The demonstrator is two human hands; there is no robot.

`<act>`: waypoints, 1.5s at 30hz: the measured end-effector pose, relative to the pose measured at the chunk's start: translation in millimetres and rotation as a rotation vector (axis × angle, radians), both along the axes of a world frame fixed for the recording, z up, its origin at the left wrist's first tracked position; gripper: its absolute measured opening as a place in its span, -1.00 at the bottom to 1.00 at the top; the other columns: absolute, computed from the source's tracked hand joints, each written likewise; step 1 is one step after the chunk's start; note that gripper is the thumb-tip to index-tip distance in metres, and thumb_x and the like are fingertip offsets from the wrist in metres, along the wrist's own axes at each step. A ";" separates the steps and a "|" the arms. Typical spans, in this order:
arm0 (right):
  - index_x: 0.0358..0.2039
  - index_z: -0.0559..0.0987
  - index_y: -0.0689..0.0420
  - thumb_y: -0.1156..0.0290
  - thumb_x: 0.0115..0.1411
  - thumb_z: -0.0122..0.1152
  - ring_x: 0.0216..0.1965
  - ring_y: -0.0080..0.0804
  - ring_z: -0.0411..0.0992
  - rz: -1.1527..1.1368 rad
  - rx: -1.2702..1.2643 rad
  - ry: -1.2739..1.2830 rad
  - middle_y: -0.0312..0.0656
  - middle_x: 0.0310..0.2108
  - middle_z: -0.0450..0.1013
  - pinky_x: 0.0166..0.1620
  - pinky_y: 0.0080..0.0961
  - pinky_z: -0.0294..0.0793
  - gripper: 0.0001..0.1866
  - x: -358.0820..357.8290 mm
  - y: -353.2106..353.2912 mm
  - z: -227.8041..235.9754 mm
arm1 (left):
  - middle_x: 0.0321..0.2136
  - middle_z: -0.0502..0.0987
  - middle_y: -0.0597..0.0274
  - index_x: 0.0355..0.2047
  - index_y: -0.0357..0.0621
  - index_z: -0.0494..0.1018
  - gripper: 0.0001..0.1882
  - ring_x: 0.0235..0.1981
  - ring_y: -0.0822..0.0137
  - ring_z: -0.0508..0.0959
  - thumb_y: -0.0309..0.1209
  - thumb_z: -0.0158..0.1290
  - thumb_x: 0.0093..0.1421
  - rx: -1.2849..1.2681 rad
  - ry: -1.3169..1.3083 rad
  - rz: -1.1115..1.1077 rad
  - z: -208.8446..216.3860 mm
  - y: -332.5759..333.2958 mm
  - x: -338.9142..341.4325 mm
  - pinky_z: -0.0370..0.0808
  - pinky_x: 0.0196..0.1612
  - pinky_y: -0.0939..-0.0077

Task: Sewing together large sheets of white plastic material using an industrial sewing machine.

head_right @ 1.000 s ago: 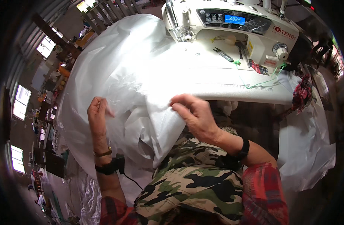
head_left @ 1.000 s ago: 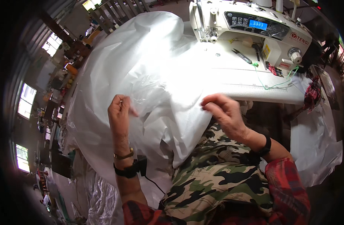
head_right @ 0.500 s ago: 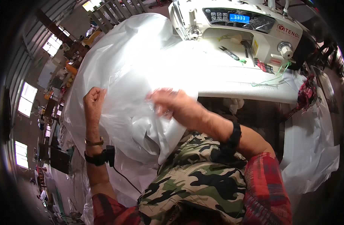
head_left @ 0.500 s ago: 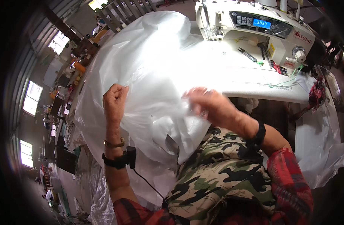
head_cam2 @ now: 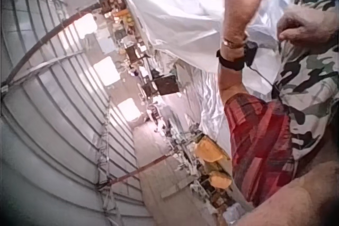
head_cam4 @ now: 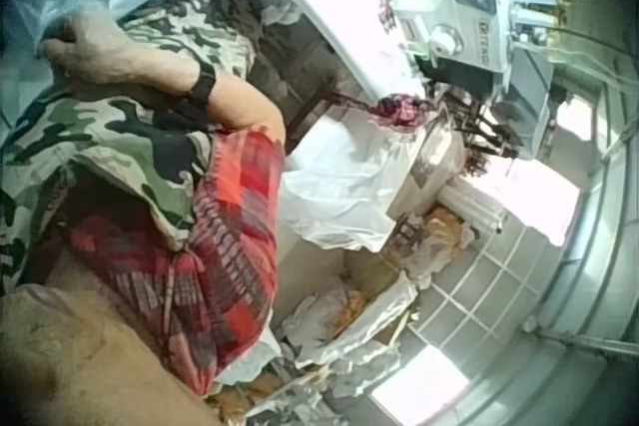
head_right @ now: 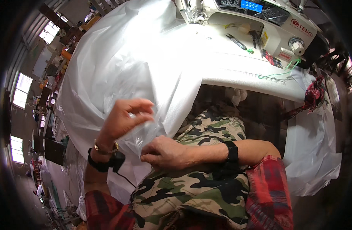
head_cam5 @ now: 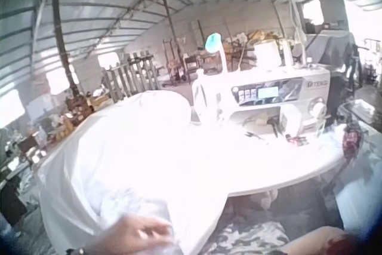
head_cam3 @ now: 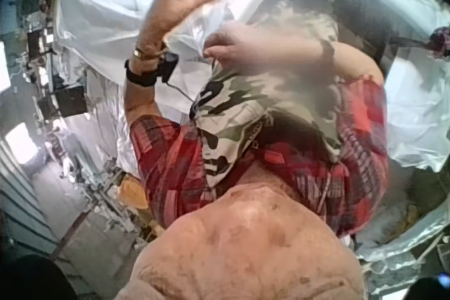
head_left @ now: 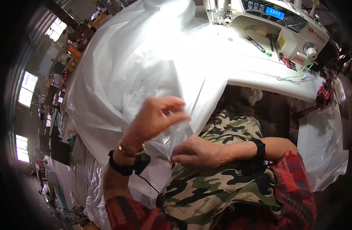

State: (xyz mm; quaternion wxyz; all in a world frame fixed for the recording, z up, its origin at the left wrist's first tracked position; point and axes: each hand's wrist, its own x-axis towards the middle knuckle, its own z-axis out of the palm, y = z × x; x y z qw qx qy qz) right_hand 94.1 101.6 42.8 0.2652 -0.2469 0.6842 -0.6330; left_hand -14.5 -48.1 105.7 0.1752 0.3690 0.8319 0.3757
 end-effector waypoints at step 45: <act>-0.49 0.43 0.26 0.28 0.32 0.08 -0.54 0.04 0.43 -0.196 0.175 0.369 0.06 -0.60 0.41 -0.40 -0.18 0.42 -0.68 31.8 45.5 -3.1 | -0.59 0.49 0.46 -0.39 -0.32 0.55 -0.92 -0.55 0.73 0.37 -0.55 0.09 0.24 0.164 -0.253 0.060 -39.0 19.6 53.9 0.30 -0.51 0.77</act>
